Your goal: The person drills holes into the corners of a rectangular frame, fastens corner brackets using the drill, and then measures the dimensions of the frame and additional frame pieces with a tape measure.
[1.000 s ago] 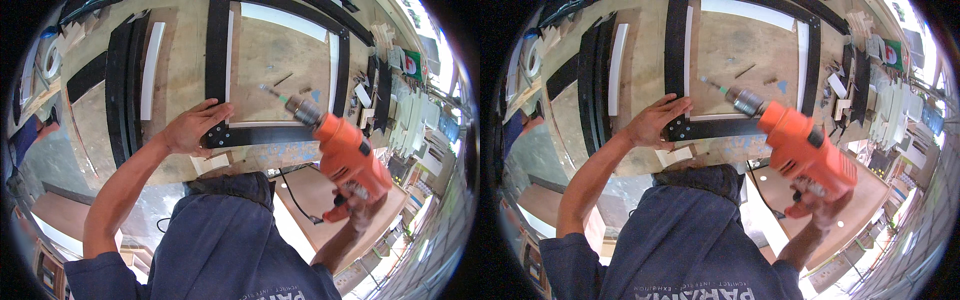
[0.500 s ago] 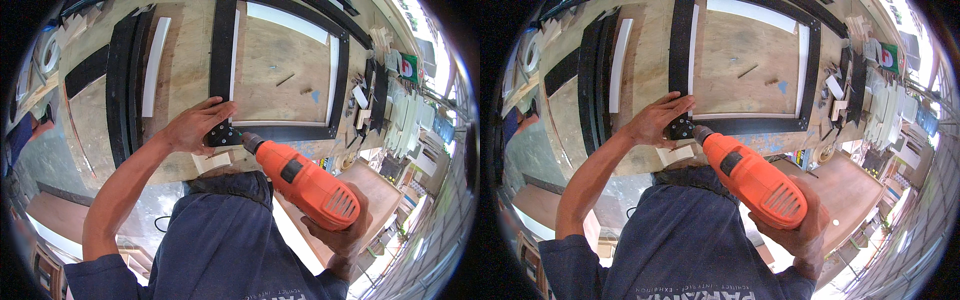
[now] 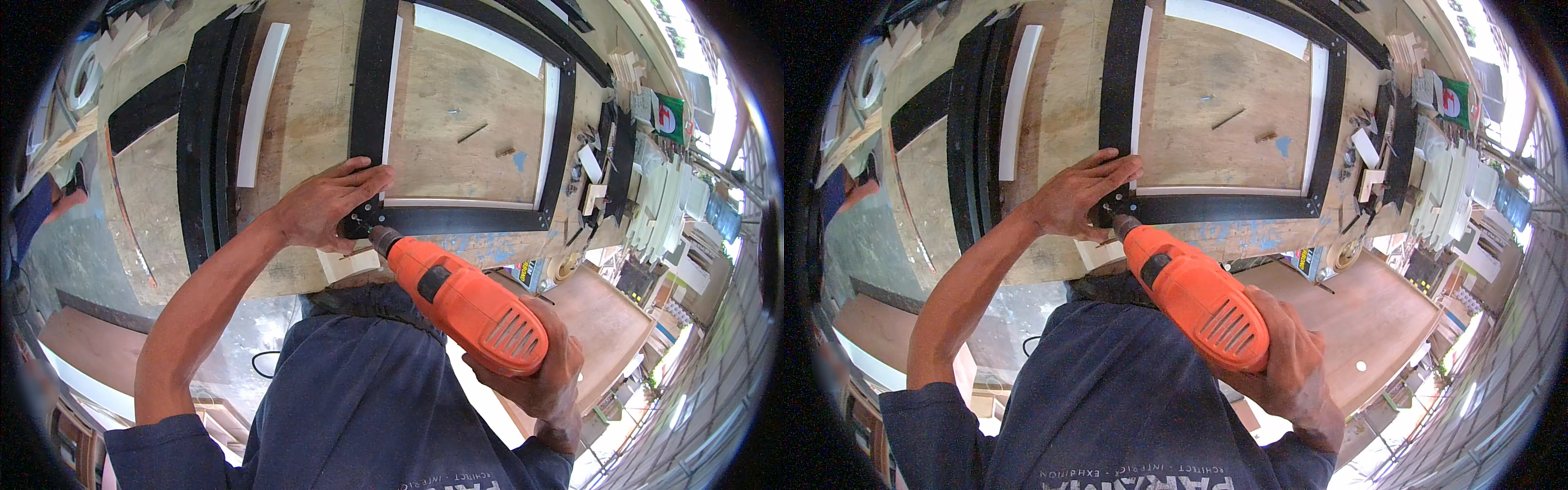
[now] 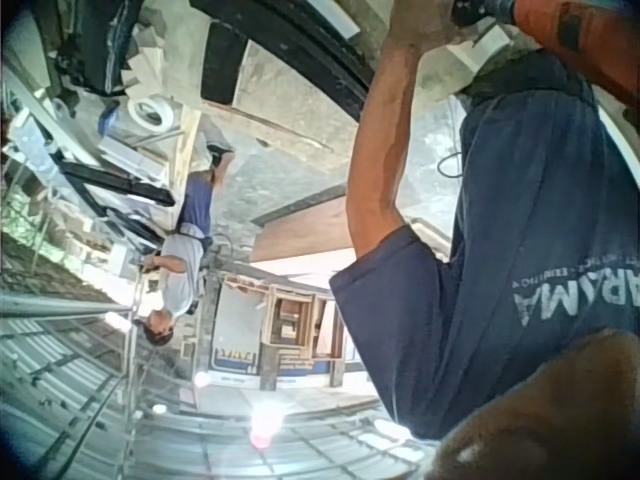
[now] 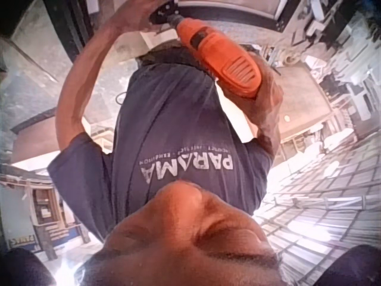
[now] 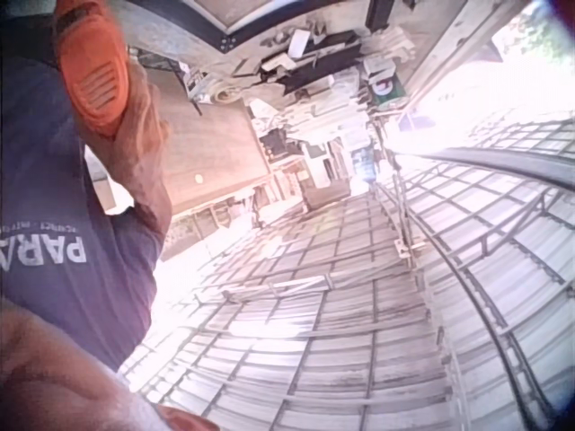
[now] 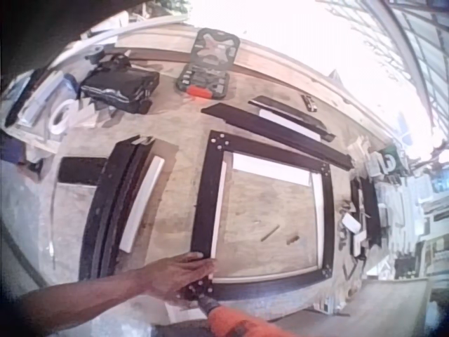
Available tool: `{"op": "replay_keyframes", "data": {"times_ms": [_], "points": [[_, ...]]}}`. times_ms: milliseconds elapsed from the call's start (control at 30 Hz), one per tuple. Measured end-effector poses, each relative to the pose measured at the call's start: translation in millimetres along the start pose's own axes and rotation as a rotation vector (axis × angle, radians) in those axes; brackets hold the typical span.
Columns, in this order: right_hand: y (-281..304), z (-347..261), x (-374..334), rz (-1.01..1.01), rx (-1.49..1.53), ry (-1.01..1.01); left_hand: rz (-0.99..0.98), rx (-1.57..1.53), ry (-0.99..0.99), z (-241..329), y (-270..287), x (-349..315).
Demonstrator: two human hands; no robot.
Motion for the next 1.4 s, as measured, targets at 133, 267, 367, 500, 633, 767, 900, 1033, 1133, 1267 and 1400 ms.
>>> {"op": "replay_keyframes", "data": {"times_ms": [133, 267, 367, 500, 633, 767, 900, 1033, 1133, 1267, 1400], "points": [[0, -2, 0, -0.005, -0.010, 0.006, -0.006, -0.001, 0.000, 0, -1, 1], [1, 1, 2, 0.007, -0.009, 0.065, -0.010, 0.012, -0.003, -1, -1, 0], [0, -1, 5, 0.005, -0.029, 0.044, 0.005, 0.001, -0.018, -1, -1, 0], [-1, -1, 8, 0.000, -0.050, 0.061, -0.007, 0.012, -0.006, -1, -1, -1], [-2, -1, 11, 0.010, -0.053, 0.040, -0.008, 0.014, -0.010, -1, -1, 0], [-1, -9, 16, 0.001, -0.090, 0.097, -0.035, 0.026, 0.012, -1, -2, 1], [-1, -10, 21, -0.038, -0.086, 0.126, -0.016, 0.029, 0.003, 0, -1, 0], [-4, -19, 23, -0.063, -0.120, 0.203, -0.018, 0.029, -0.004, -1, 0, 1], [-3, -25, 27, -0.094, -0.151, 0.227, 0.003, 0.015, -0.008, 0, 2, 1], [-4, -30, 37, -0.136, -0.168, 0.207, 0.031, 0.008, -0.018, 2, 3, 1], [-4, -43, 50, -0.171, -0.174, 0.211, 0.045, 0.008, -0.009, 2, 4, 0]]}}
Point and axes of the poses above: each hand's wrist, its own x-axis towards the middle knuckle, its own y-axis out of the back of the hand, z = x × y, the point moved 4 cm from there along x, towards the middle knuckle, and after that the axes turned 10 degrees about z, right-handed, at the moved point
